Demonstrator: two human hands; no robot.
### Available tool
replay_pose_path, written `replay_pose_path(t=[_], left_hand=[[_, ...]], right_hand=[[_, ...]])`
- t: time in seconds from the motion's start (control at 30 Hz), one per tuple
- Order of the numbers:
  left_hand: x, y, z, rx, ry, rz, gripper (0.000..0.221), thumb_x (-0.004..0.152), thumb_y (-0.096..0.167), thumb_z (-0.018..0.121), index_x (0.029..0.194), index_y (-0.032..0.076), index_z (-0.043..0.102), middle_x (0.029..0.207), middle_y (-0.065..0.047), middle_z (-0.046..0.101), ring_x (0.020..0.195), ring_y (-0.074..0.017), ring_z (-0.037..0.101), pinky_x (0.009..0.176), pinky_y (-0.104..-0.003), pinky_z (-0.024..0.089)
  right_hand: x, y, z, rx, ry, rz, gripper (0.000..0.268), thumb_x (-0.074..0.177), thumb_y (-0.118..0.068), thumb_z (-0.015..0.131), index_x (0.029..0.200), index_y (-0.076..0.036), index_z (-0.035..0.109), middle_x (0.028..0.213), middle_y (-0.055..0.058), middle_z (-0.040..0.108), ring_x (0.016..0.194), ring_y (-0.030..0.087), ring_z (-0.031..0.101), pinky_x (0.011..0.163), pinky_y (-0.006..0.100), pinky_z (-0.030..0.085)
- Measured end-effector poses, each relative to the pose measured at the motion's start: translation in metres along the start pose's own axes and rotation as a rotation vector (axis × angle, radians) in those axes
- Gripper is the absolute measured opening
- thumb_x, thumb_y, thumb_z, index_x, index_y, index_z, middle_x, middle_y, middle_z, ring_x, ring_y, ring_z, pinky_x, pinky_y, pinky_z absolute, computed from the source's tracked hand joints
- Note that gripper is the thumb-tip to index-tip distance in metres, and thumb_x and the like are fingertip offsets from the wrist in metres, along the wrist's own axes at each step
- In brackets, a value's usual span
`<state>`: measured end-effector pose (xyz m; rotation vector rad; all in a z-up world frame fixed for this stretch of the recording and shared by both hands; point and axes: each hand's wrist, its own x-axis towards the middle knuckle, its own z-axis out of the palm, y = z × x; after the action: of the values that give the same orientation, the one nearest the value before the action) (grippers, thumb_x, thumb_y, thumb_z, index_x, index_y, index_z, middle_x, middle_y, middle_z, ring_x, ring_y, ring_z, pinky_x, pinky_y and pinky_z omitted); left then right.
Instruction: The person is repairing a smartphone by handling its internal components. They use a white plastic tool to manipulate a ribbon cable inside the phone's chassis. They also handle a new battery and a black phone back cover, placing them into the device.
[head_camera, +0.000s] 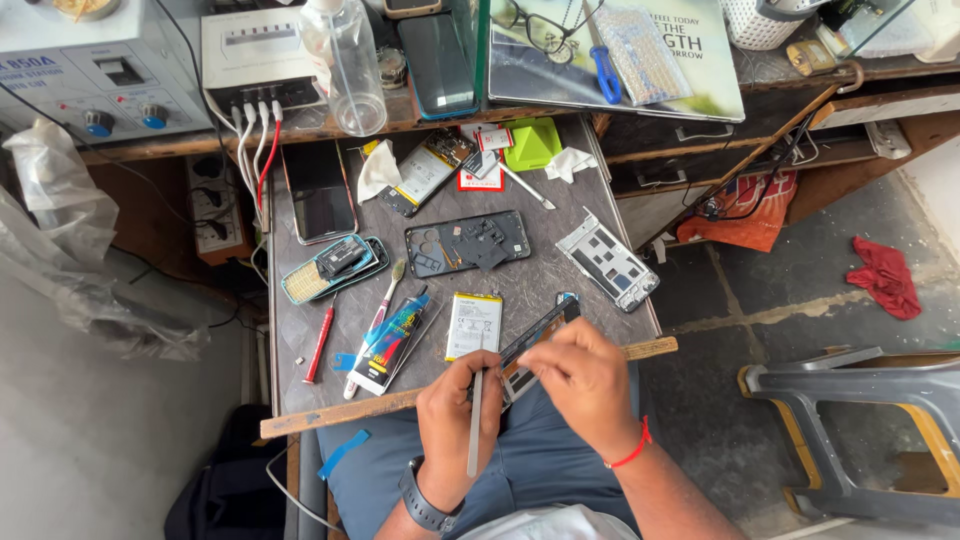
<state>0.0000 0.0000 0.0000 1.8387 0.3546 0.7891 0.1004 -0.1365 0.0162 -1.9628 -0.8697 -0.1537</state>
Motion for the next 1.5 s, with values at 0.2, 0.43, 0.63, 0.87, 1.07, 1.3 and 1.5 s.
replay_pose_path(t=[0.2, 0.43, 0.63, 0.87, 1.07, 1.3, 1.5], left_hand=[[0.002, 0.010, -0.001, -0.024, -0.076, -0.176, 0.009, 0.089, 0.005, 0.070, 0.098, 0.003, 0.072, 0.070, -0.011, 0.073, 0.055, -0.0198, 0.072, 0.054, -0.030, 0.054], [0.001, 0.003, -0.004, -0.011, -0.061, -0.066, 0.010, 0.089, 0.004, 0.069, 0.099, 0.003, 0.071, 0.076, -0.011, 0.073, 0.063, -0.0186, 0.074, 0.058, -0.029, 0.056], [0.000, 0.005, -0.005, -0.063, -0.102, -0.109, 0.009, 0.090, 0.004, 0.068, 0.098, 0.004, 0.072, 0.073, -0.009, 0.073, 0.060, -0.0167, 0.072, 0.057, -0.029, 0.055], [0.005, 0.007, -0.005, -0.049, -0.155, -0.166, 0.011, 0.088, 0.005, 0.070, 0.099, 0.003, 0.072, 0.068, -0.008, 0.071, 0.056, -0.0132, 0.069, 0.054, -0.028, 0.054], [0.009, 0.011, -0.008, -0.048, -0.182, -0.188, 0.012, 0.088, 0.005, 0.070, 0.099, 0.002, 0.069, 0.067, -0.007, 0.070, 0.052, -0.0119, 0.064, 0.051, -0.027, 0.051], [0.002, 0.003, -0.013, -0.211, -0.205, -0.265, 0.009, 0.091, 0.004, 0.067, 0.098, -0.001, 0.070, 0.068, -0.003, 0.071, 0.056, -0.0057, 0.068, 0.053, -0.023, 0.053], [-0.002, -0.024, -0.016, -0.602, -0.301, -0.395, 0.012, 0.095, 0.007, 0.067, 0.103, -0.002, 0.065, 0.089, -0.005, 0.069, 0.067, -0.0080, 0.066, 0.060, -0.023, 0.053]], right_hand=[[0.010, -0.007, -0.001, -0.105, -0.041, -0.357, 0.027, 0.073, 0.006, 0.080, 0.095, -0.009, 0.077, 0.076, 0.003, 0.057, 0.072, 0.020, 0.057, 0.062, 0.033, 0.048], [0.021, -0.003, -0.007, -0.142, -0.116, -0.478, 0.028, 0.073, 0.006, 0.078, 0.098, -0.007, 0.076, 0.082, 0.003, 0.058, 0.076, 0.021, 0.058, 0.064, 0.033, 0.050], [0.026, -0.002, -0.022, -0.197, -0.166, -0.506, 0.028, 0.074, 0.005, 0.078, 0.099, -0.006, 0.075, 0.085, 0.004, 0.059, 0.078, 0.022, 0.060, 0.067, 0.034, 0.052], [0.028, -0.004, -0.030, -0.182, -0.224, -0.526, 0.025, 0.074, 0.000, 0.081, 0.098, -0.004, 0.074, 0.086, 0.005, 0.060, 0.081, 0.023, 0.061, 0.069, 0.034, 0.053], [0.028, -0.013, -0.019, -0.121, -0.260, -0.513, 0.024, 0.074, -0.003, 0.083, 0.095, -0.004, 0.074, 0.088, 0.005, 0.062, 0.081, 0.023, 0.061, 0.069, 0.035, 0.052], [0.035, -0.003, -0.047, -0.256, -0.261, -0.452, 0.019, 0.070, -0.006, 0.084, 0.087, -0.007, 0.076, 0.080, 0.003, 0.062, 0.080, 0.024, 0.060, 0.070, 0.037, 0.051], [0.027, -0.002, -0.069, -0.094, -0.173, -0.224, 0.042, 0.070, -0.012, 0.083, 0.109, -0.002, 0.072, 0.106, 0.010, 0.069, 0.103, 0.024, 0.064, 0.092, 0.032, 0.049]])
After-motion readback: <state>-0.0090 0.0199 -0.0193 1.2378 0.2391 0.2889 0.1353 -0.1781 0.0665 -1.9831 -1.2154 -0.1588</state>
